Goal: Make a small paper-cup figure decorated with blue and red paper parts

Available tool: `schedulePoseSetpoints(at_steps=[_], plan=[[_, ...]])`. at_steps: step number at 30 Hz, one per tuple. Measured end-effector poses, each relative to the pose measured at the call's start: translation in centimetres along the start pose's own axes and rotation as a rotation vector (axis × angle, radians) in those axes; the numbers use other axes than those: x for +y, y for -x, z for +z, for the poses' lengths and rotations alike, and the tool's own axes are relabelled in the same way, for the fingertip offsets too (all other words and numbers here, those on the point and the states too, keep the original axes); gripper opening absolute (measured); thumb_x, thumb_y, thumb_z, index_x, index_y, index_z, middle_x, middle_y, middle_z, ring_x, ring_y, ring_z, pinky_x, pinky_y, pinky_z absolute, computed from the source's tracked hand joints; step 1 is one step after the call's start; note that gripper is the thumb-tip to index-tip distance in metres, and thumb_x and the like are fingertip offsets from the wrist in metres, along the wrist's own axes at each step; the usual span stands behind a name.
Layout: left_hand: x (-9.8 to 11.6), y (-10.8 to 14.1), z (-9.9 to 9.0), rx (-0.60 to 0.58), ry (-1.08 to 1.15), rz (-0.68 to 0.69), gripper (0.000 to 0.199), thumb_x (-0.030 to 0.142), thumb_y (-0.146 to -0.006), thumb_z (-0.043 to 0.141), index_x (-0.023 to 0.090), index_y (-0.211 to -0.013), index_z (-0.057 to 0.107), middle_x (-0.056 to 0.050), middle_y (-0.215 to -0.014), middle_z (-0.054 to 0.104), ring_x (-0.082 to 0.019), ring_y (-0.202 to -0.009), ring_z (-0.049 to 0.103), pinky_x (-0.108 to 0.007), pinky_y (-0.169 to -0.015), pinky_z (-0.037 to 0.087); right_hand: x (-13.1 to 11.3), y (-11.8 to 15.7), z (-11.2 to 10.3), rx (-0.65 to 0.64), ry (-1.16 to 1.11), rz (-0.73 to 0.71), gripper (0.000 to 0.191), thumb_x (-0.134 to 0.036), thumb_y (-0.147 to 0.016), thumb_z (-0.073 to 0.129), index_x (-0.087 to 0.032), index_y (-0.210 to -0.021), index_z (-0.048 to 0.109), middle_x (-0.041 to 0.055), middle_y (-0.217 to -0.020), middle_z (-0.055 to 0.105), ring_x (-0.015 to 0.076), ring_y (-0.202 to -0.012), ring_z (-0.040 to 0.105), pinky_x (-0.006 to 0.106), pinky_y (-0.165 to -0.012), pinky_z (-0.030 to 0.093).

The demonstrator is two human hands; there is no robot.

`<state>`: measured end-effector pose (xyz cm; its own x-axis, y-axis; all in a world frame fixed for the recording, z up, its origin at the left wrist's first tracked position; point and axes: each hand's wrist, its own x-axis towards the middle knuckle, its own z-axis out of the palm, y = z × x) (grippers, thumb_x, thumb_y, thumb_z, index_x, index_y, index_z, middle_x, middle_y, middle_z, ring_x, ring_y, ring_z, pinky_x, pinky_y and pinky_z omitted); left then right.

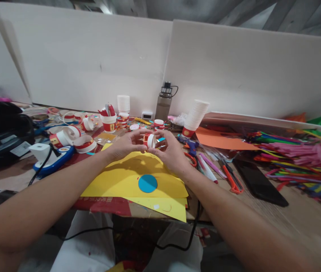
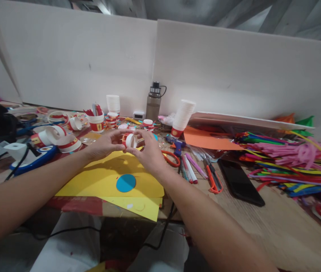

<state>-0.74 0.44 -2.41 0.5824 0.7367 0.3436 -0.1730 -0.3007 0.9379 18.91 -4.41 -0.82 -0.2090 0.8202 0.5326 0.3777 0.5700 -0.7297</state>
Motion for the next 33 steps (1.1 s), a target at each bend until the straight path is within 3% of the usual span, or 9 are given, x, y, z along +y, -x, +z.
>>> schedulePoseSetpoints(at_steps=[3,10,13,18,22,33], plan=[[-0.18,0.01,-0.11,-0.007,-0.004,0.003,0.063,0.024,-0.072,0.077,0.025,-0.132,0.057,-0.012,-0.125,0.062,-0.016,-0.090,0.063,-0.026,-0.072,0.052,-0.03,0.07,0.03,-0.011,0.005,0.006,0.047,-0.029,-0.071,0.079,-0.023,-0.111,0.055,0.0055,-0.111,0.055,0.0128,-0.078,0.062,0.029,-0.066,0.055],[-0.04,0.12,-0.04,-0.012,0.022,-0.032,0.066,0.026,-0.073,0.076,0.027,-0.135,0.055,-0.011,-0.123,0.065,-0.021,-0.101,0.062,-0.030,-0.080,0.050,-0.11,0.20,-0.05,-0.005,0.059,-0.058,0.047,-0.026,-0.071,0.080,-0.025,-0.111,0.056,0.0058,-0.113,0.054,0.0152,-0.084,0.061,0.030,-0.067,0.056],[0.00,0.14,-0.03,-0.004,0.016,-0.045,0.067,0.027,-0.073,0.076,0.027,-0.137,0.054,-0.010,-0.122,0.065,-0.021,-0.099,0.063,-0.029,-0.077,0.050,-0.24,0.21,-0.14,0.002,0.097,-0.103,0.045,-0.024,-0.071,0.080,-0.026,-0.110,0.057,0.0054,-0.112,0.055,0.0181,-0.094,0.061,0.032,-0.072,0.057],[-0.08,0.08,-0.16,-0.024,0.008,-0.062,0.067,0.030,-0.075,0.074,0.026,-0.138,0.052,-0.011,-0.123,0.065,-0.020,-0.095,0.063,-0.027,-0.072,0.050,-0.35,0.22,-0.18,-0.001,0.190,-0.150,0.045,-0.021,-0.071,0.081,-0.024,-0.110,0.059,0.0055,-0.110,0.056,0.0172,-0.089,0.060,0.033,-0.075,0.056],[-0.17,0.06,-0.24,-0.052,0.014,-0.062,0.066,0.031,-0.075,0.075,0.026,-0.137,0.053,-0.011,-0.122,0.065,-0.020,-0.096,0.063,-0.027,-0.071,0.050,-0.25,0.31,-0.12,0.013,0.263,-0.203,0.046,-0.022,-0.070,0.081,-0.024,-0.110,0.058,0.0060,-0.110,0.058,0.0209,-0.098,0.060,0.037,-0.081,0.055],[-0.19,0.21,-0.39,-0.075,0.031,-0.084,0.066,0.027,-0.075,0.073,0.026,-0.138,0.053,-0.011,-0.124,0.065,-0.023,-0.108,0.061,-0.032,-0.082,0.050,-0.24,0.46,-0.07,0.005,0.276,-0.215,0.040,-0.029,-0.074,0.079,-0.024,-0.107,0.056,0.0069,-0.108,0.055,0.0177,-0.084,0.058,0.035,-0.072,0.056]])
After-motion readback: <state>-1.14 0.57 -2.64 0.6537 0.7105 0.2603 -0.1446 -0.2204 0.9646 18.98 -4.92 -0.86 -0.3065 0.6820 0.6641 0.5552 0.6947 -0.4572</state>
